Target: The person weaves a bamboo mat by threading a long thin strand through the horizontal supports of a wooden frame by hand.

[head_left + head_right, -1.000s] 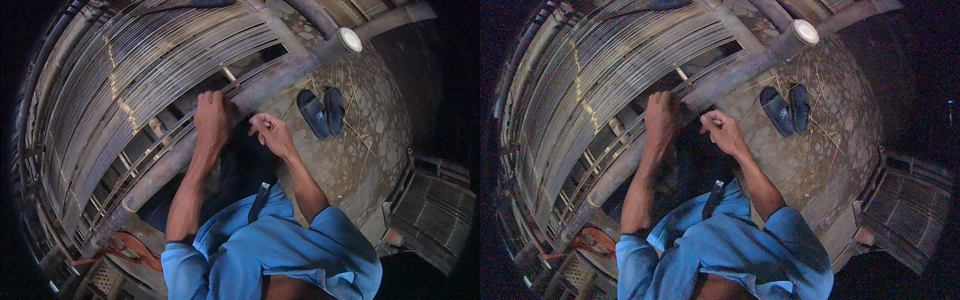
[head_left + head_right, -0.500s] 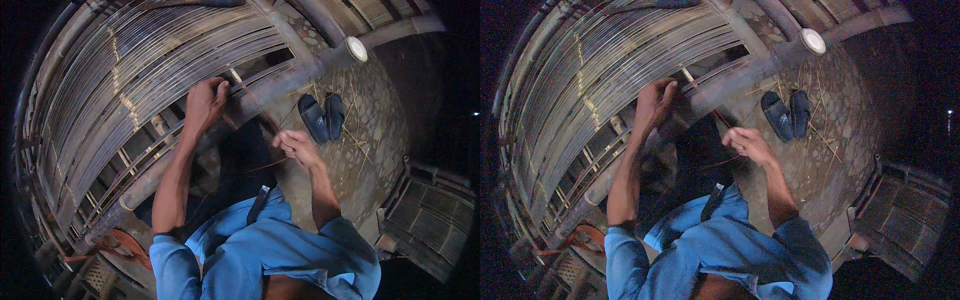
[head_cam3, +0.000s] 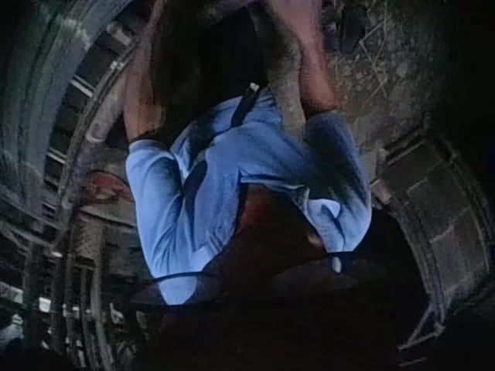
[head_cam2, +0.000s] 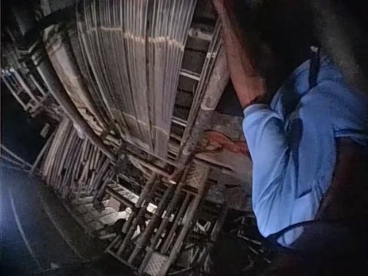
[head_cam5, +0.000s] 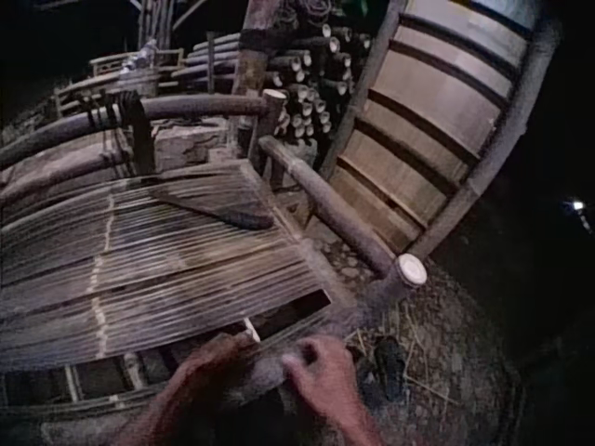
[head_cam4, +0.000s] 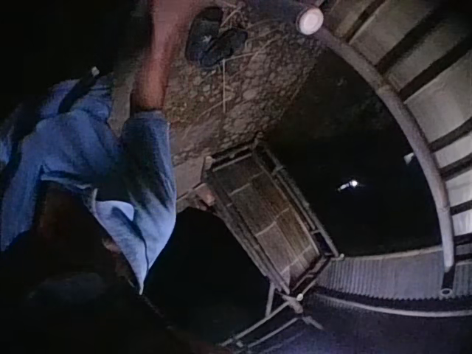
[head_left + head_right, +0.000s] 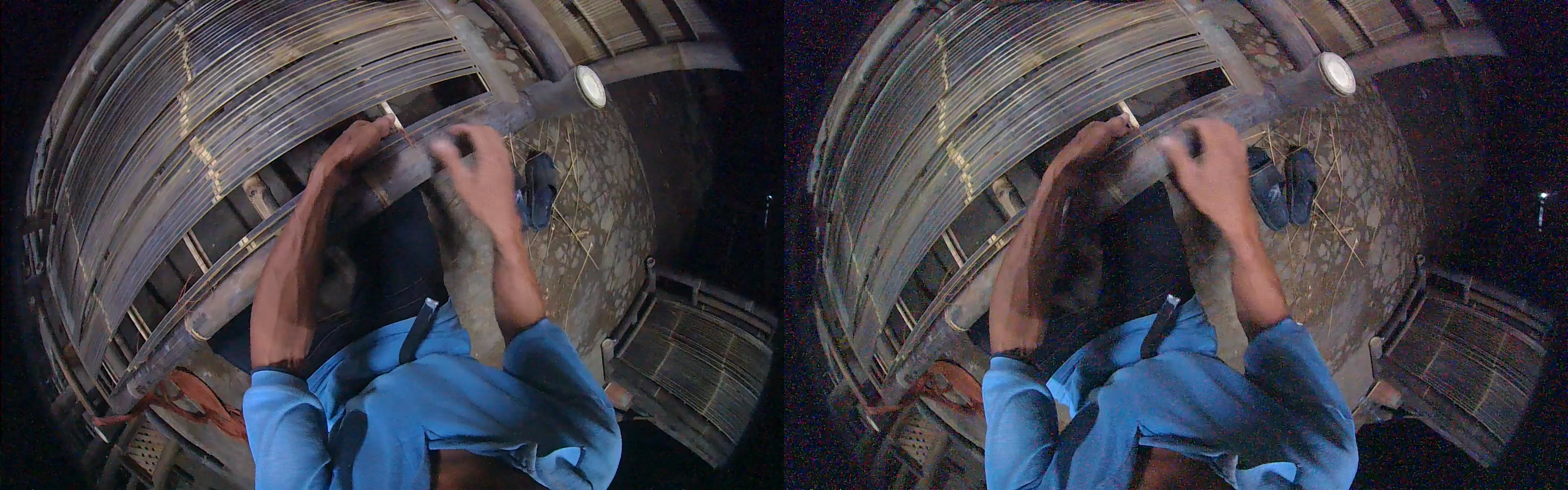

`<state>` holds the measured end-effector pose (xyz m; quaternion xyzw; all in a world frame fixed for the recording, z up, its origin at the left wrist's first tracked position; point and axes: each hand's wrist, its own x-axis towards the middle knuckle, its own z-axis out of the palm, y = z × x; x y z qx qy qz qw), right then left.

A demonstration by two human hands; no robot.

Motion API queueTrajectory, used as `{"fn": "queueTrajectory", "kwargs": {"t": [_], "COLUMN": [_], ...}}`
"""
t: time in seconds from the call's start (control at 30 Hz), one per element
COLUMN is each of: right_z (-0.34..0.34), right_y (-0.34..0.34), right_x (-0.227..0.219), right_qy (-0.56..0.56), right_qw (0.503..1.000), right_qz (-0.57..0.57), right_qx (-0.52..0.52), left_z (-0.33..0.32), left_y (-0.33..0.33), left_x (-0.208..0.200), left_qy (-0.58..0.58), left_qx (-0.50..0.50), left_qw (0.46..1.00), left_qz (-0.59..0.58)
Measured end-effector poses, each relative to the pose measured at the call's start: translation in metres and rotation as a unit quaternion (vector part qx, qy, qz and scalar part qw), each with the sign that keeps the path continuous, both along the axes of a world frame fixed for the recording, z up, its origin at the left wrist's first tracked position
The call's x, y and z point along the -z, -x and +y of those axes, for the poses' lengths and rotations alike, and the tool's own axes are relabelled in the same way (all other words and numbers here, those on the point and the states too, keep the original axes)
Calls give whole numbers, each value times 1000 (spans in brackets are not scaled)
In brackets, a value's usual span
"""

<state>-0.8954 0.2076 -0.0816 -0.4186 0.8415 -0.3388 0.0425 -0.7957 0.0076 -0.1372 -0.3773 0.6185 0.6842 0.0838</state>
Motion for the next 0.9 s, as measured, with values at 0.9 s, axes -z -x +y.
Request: {"fn": "queueTrajectory", "kwargs": {"t": [0.9], "right_z": [-63], "right_y": [3], "right_x": [15], "right_qy": [360], "right_qw": [777], "right_qz": [-516], "right_qx": [-9], "left_z": [3], "left_y": [-25], "left_x": [0], "left_qy": [319], "left_qx": [-15], "left_qw": [940], "left_qz": [117]}}
